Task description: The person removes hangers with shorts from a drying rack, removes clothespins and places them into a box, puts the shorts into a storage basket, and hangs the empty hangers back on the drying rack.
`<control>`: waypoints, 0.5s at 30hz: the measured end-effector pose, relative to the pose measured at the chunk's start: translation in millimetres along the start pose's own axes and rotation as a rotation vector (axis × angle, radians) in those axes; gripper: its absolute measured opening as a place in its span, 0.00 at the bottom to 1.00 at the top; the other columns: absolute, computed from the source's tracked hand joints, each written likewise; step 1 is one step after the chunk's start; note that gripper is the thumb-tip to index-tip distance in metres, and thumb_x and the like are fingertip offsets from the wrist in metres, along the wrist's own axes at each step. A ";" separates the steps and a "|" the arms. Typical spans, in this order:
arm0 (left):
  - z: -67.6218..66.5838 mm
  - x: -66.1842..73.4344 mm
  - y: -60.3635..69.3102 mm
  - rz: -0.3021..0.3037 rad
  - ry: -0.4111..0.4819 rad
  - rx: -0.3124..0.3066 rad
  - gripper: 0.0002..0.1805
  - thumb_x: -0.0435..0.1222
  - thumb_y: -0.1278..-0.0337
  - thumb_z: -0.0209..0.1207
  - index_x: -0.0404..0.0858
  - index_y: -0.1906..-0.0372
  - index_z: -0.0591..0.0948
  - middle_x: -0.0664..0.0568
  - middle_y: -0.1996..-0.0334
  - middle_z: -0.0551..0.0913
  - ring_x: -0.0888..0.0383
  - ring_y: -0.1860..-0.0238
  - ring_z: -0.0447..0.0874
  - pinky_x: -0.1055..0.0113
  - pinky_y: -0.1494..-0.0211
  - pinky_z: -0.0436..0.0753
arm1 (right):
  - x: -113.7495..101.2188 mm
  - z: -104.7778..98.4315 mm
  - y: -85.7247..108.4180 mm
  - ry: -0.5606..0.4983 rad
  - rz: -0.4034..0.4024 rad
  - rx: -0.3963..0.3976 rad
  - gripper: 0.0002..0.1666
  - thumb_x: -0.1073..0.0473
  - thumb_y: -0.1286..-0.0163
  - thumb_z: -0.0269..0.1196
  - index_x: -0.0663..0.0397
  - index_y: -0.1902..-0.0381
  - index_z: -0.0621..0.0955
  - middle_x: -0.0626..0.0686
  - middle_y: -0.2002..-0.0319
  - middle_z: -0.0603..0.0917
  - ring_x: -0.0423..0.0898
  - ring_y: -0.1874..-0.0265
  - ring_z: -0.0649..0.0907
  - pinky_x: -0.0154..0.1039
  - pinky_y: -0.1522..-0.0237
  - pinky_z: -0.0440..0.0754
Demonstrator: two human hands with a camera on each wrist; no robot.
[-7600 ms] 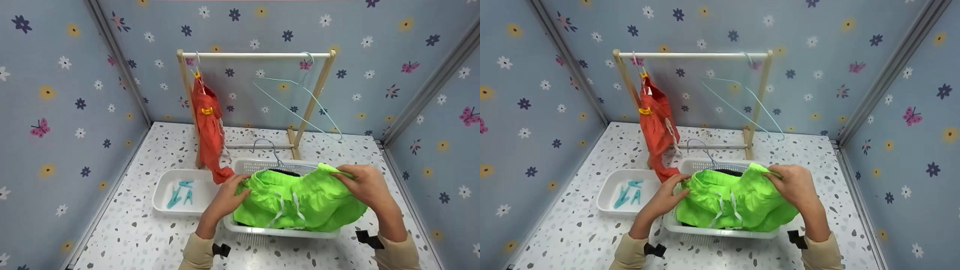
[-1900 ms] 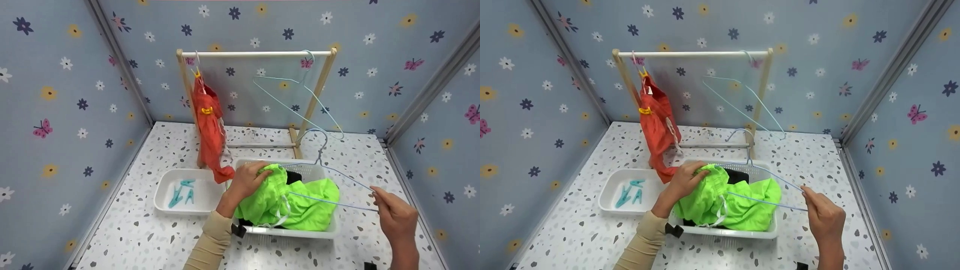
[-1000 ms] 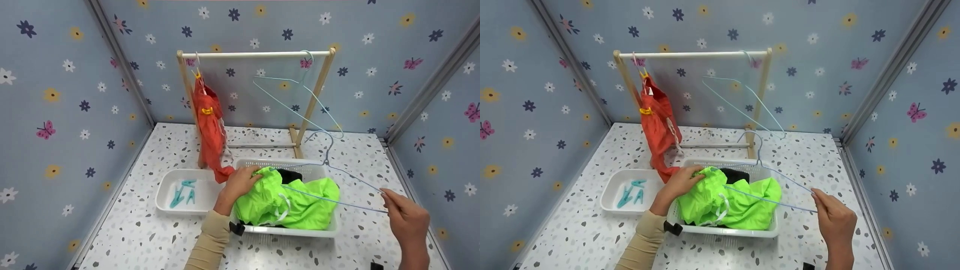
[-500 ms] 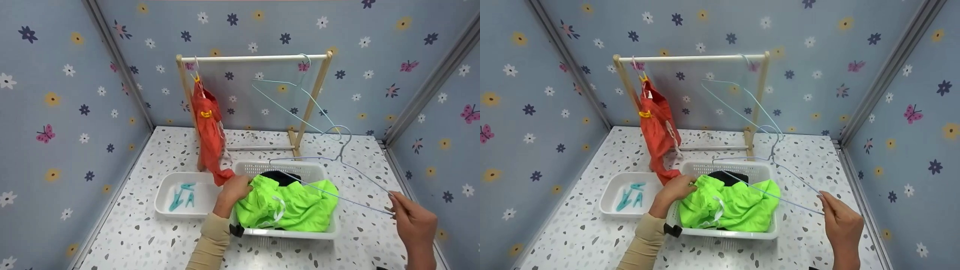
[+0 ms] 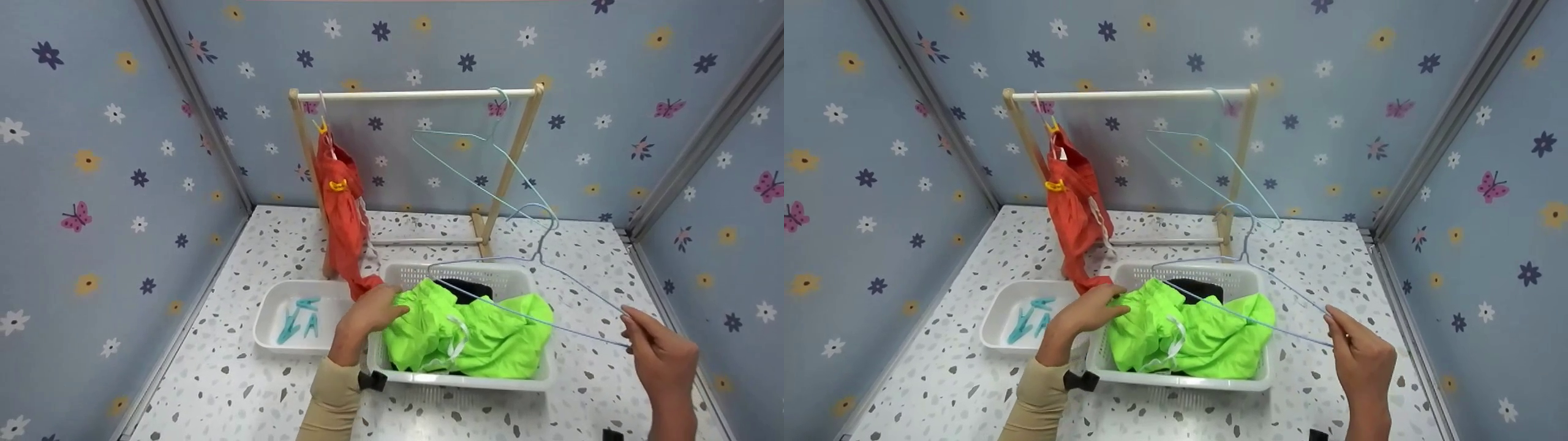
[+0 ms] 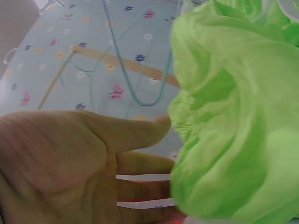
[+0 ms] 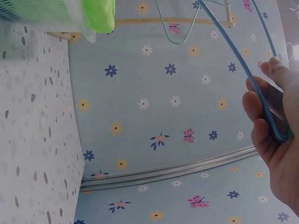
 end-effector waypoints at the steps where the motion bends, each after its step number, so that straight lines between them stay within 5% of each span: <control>1: -3.0 -1.0 3.6 0.010 0.027 -0.003 0.25 0.40 0.35 0.60 0.30 0.39 0.75 0.40 0.44 0.78 0.45 0.41 0.75 0.51 0.40 0.72 | -0.8 1.0 -0.9 -0.016 0.002 0.012 0.17 0.77 0.43 0.67 0.62 0.55 0.86 0.59 0.78 0.85 0.21 0.79 0.77 0.19 0.80 0.72; 5: -13.2 -8.7 16.2 0.056 0.125 -0.029 0.23 0.40 0.33 0.58 0.29 0.40 0.76 0.40 0.48 0.80 0.45 0.46 0.77 0.50 0.44 0.75 | -5.6 2.8 -3.8 -0.066 -0.025 0.079 0.22 0.81 0.47 0.68 0.61 0.55 0.87 0.58 0.75 0.86 0.21 0.77 0.78 0.18 0.81 0.71; 10: -25.8 -31.0 28.2 0.087 0.224 -0.040 0.21 0.39 0.30 0.54 0.29 0.40 0.76 0.41 0.47 0.79 0.46 0.47 0.77 0.51 0.46 0.76 | -14.0 6.7 -6.2 -0.142 -0.093 0.134 0.15 0.80 0.47 0.68 0.67 0.60 0.87 0.67 0.73 0.85 0.21 0.74 0.80 0.17 0.79 0.70; 15: -55.6 -62.1 38.0 0.045 0.297 0.124 0.15 0.37 0.29 0.54 0.31 0.47 0.80 0.43 0.55 0.82 0.48 0.54 0.80 0.53 0.53 0.78 | -22.6 11.5 -11.3 -0.163 -0.125 0.159 0.16 0.81 0.49 0.68 0.68 0.61 0.87 0.70 0.74 0.83 0.22 0.74 0.80 0.17 0.77 0.71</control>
Point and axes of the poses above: each hand's wrist, its own y-axis away from the middle knuckle, its own z-axis out of the palm, x = y × z, the point moved 9 cm from there along -y, towards the middle knuckle
